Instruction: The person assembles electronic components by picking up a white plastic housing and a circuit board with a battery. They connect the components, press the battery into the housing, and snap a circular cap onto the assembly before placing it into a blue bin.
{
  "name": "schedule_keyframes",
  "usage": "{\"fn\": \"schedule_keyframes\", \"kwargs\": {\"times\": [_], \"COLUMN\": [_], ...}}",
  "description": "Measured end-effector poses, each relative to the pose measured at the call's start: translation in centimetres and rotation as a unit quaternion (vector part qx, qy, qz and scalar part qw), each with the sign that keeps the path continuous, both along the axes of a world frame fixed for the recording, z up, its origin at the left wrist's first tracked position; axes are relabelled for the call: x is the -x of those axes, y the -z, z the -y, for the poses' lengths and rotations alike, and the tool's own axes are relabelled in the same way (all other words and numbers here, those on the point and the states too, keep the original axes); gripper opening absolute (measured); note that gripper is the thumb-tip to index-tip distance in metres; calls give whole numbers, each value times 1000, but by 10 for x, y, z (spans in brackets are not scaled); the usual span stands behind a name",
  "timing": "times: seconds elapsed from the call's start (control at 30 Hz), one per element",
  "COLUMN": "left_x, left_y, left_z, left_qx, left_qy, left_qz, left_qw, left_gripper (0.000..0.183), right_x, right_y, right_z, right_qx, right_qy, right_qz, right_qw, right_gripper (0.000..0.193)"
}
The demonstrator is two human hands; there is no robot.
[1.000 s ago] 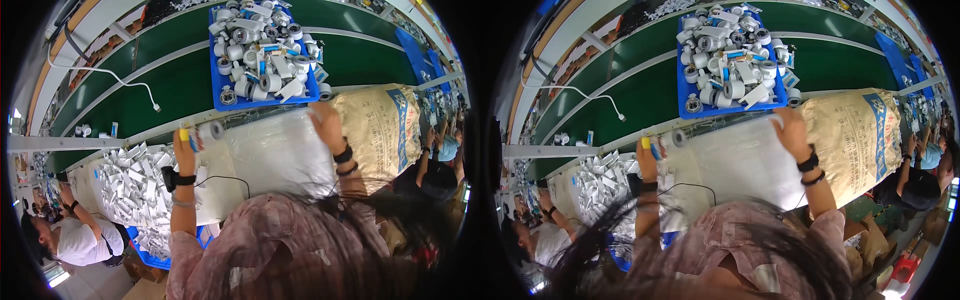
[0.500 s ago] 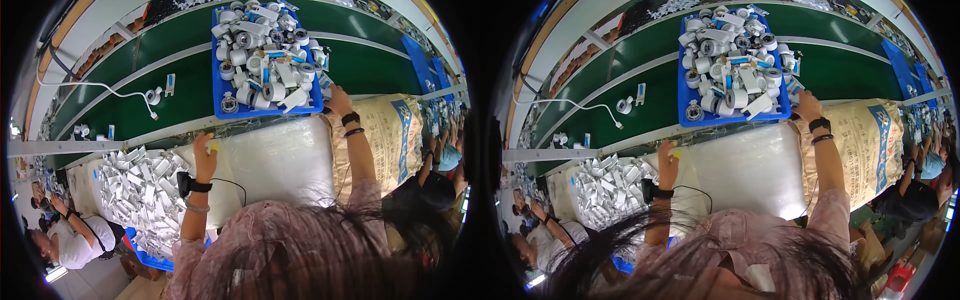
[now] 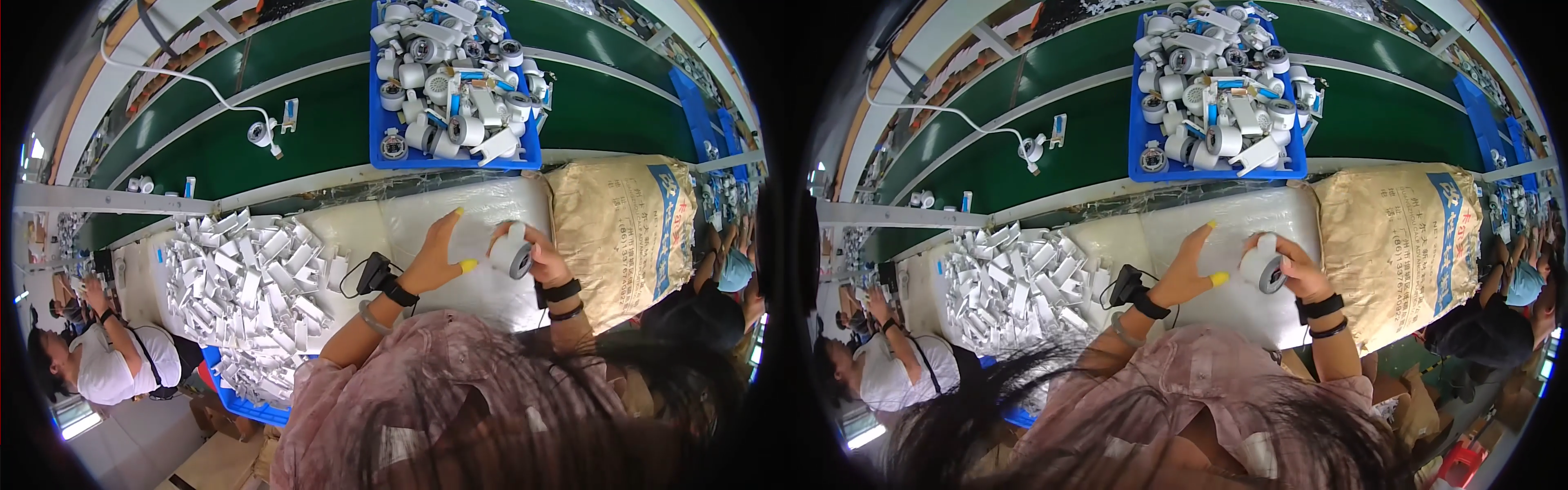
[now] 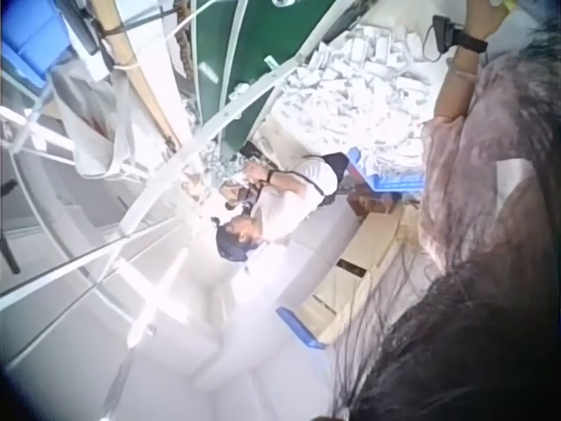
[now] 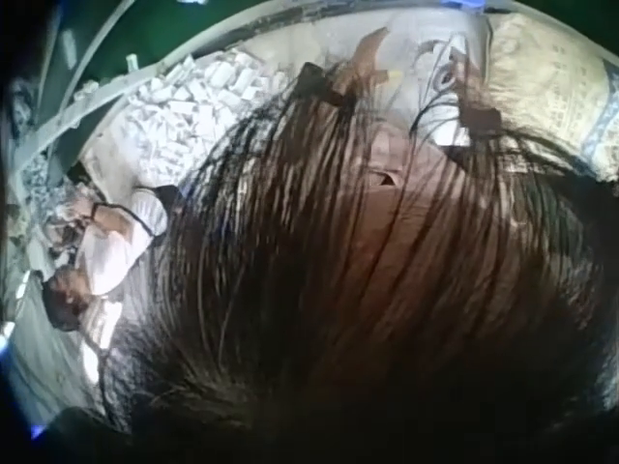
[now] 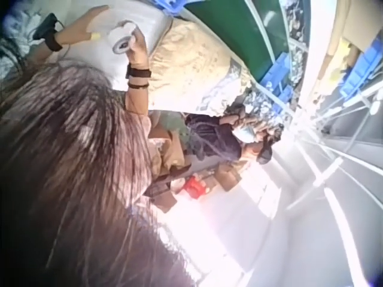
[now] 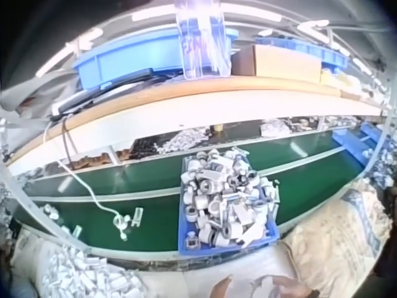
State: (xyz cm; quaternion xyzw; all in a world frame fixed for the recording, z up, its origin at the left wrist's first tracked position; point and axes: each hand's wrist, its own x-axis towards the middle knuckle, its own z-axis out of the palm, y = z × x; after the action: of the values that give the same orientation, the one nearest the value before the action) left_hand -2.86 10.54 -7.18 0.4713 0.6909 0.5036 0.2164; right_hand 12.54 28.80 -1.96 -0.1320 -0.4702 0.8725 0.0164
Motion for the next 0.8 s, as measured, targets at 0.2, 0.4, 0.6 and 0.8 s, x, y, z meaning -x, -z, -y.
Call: {"fn": "schedule_keyframes", "kwargs": {"times": [0.2, 0.4, 0.6, 0.8], "left_x": [7, 27, 27, 9], "left_y": [10, -9, -30, -27], "left_z": [38, 76, 68, 55], "left_qx": [118, 174, 182, 98], "left_qy": [145, 137, 107, 5], "left_qz": [321, 414, 308, 438], "left_qw": [928, 883, 927, 893], "left_gripper": [54, 43, 36, 22], "right_x": [0, 12, 10, 22], "right_y": [37, 24, 39, 16], "right_z": [43, 47, 67, 88], "right_qx": [120, -117, -245, -587], "right_qy": [-86, -316, -143, 191], "right_qz": [67, 91, 117, -9], "right_qw": [987, 937, 952, 786], "right_gripper": [49, 18, 15, 17]}}
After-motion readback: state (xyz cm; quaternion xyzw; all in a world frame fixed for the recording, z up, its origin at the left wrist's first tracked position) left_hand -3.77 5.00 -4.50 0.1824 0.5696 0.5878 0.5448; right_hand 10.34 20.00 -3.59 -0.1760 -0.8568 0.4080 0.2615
